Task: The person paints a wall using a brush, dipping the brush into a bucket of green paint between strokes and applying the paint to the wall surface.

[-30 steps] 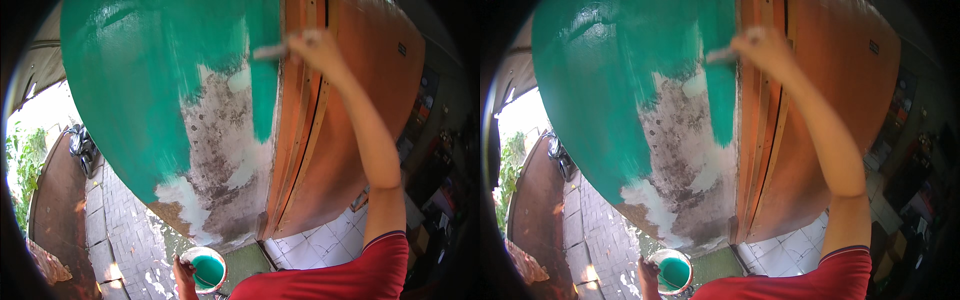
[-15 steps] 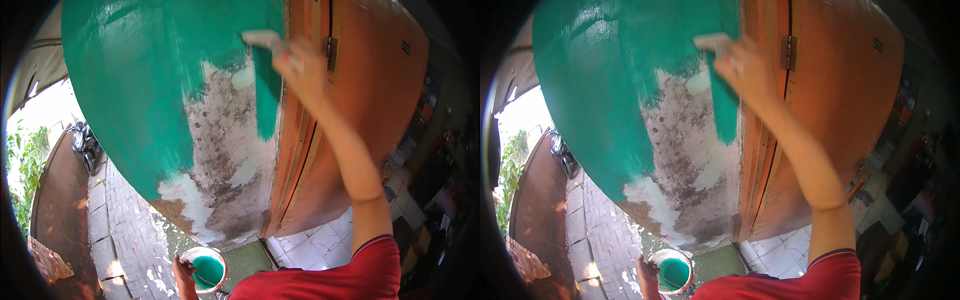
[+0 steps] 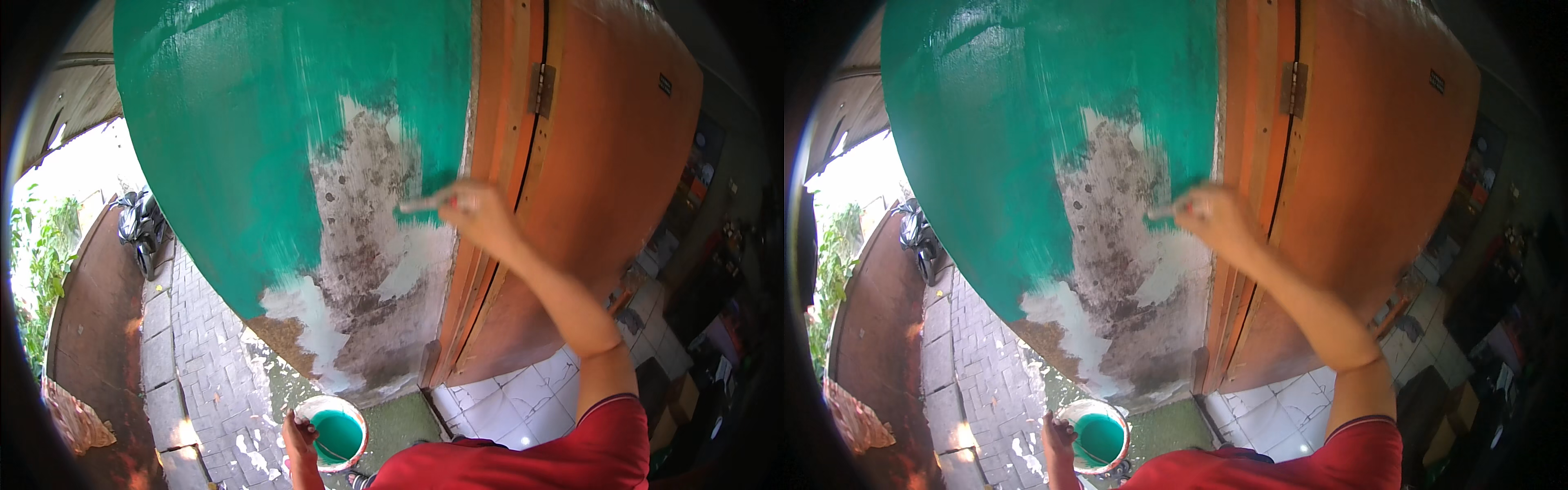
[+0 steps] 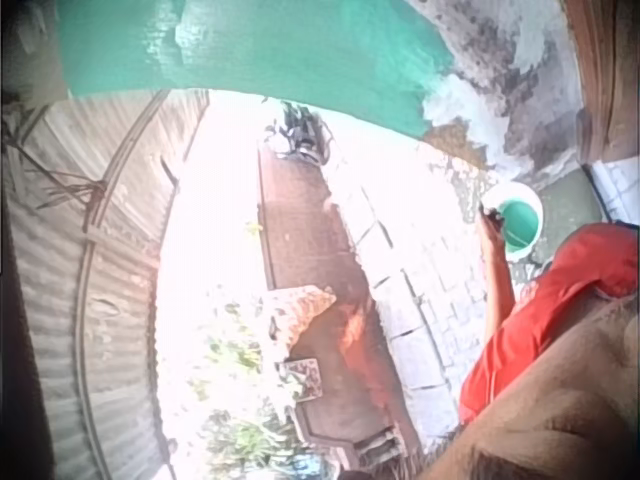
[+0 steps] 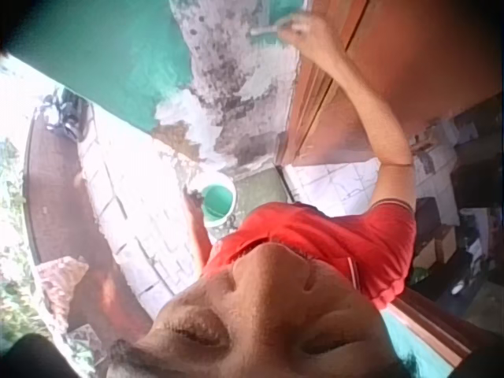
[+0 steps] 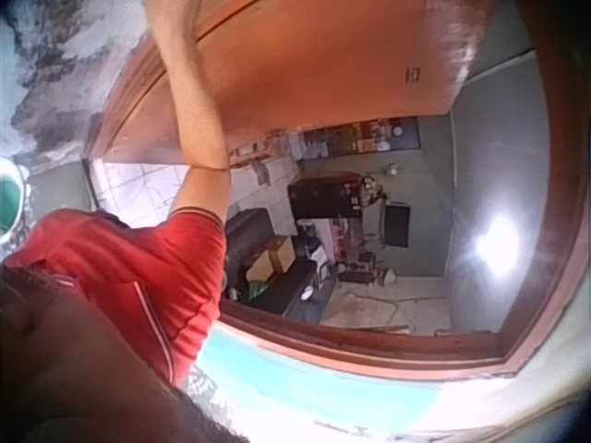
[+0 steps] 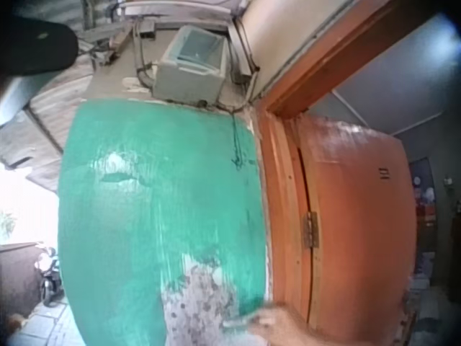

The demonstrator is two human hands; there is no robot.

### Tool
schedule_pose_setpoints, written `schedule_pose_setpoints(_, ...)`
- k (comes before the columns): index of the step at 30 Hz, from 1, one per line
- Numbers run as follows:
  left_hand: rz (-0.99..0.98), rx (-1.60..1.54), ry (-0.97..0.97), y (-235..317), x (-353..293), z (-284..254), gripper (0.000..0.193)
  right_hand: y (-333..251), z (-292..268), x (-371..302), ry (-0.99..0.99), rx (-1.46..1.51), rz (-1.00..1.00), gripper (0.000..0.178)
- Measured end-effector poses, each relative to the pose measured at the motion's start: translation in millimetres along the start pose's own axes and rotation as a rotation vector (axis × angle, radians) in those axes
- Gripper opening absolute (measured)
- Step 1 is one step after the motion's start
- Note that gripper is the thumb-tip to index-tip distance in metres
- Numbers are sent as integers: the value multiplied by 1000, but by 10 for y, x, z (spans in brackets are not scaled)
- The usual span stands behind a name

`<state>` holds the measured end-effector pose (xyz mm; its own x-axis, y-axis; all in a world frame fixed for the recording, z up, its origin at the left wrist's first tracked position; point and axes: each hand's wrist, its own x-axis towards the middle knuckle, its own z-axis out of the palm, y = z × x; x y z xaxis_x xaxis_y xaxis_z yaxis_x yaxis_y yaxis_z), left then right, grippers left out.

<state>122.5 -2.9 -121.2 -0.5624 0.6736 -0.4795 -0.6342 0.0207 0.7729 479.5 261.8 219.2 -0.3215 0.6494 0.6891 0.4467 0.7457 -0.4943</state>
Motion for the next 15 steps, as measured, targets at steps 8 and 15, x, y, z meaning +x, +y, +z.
schedule_pose_setpoints(8,-19,-33,34,-64,-6,-180,32,-1005,-904,1271,325,-119,-276,19)
schedule_pose_setpoints(15,-20,-8,99,-80,76,-354,30,-517,-504,1170,486,-202,-536,25)
